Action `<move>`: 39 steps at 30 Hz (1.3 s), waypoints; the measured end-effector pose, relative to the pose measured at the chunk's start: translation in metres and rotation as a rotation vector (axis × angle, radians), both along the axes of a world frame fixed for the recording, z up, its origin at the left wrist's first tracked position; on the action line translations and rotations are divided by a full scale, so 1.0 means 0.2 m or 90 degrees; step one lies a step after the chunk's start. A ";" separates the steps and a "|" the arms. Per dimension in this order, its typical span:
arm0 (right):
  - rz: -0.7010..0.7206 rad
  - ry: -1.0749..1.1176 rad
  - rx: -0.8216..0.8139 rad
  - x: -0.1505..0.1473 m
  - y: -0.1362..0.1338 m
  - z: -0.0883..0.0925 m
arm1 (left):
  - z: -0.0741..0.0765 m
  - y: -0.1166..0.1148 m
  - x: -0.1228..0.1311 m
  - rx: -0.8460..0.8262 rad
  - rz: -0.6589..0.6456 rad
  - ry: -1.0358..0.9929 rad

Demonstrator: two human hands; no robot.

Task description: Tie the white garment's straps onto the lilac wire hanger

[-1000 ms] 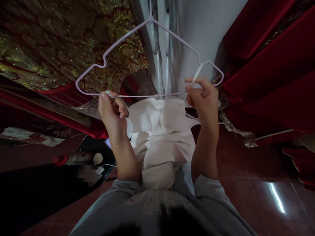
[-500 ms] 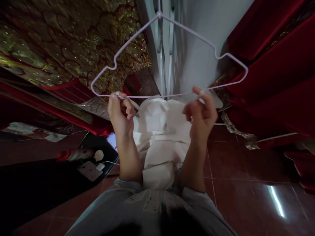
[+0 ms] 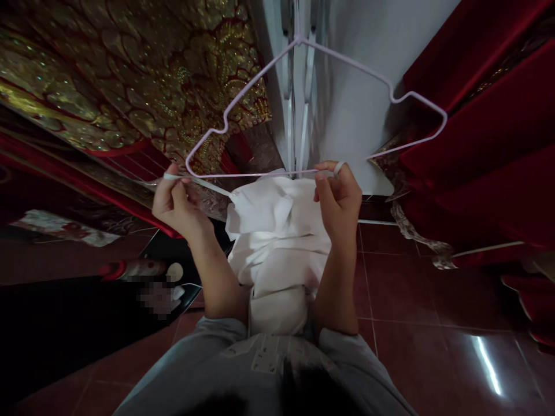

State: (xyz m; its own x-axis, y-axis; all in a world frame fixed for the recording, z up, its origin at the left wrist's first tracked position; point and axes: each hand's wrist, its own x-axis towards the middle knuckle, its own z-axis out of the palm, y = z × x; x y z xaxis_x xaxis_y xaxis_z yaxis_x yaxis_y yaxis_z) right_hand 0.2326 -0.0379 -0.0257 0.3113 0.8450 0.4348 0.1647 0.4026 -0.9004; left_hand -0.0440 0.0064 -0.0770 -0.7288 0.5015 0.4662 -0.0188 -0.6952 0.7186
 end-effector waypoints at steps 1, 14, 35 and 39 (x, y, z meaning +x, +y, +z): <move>0.004 0.003 -0.002 0.00 0.00 0.00 | -0.01 0.01 -0.04 0.005 0.014 0.023; 0.034 0.017 0.002 -0.03 0.00 -0.04 | 0.43 0.21 -0.13 0.028 -0.273 0.413; -0.215 0.065 0.074 0.32 -0.04 0.02 | 0.19 0.04 0.15 -0.058 -0.211 -0.038; -0.326 0.056 0.113 0.58 0.03 0.02 | 0.20 0.07 0.10 -0.016 -0.236 -0.036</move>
State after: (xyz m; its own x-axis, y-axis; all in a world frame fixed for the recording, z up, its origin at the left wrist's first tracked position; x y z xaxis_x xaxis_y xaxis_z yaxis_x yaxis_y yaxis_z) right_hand 0.3484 -0.0311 -0.0212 0.7053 0.4919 0.5105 0.3074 0.4368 -0.8454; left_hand -0.0234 0.0205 -0.0379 -0.5206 0.7464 0.4146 -0.3060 -0.6164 0.7255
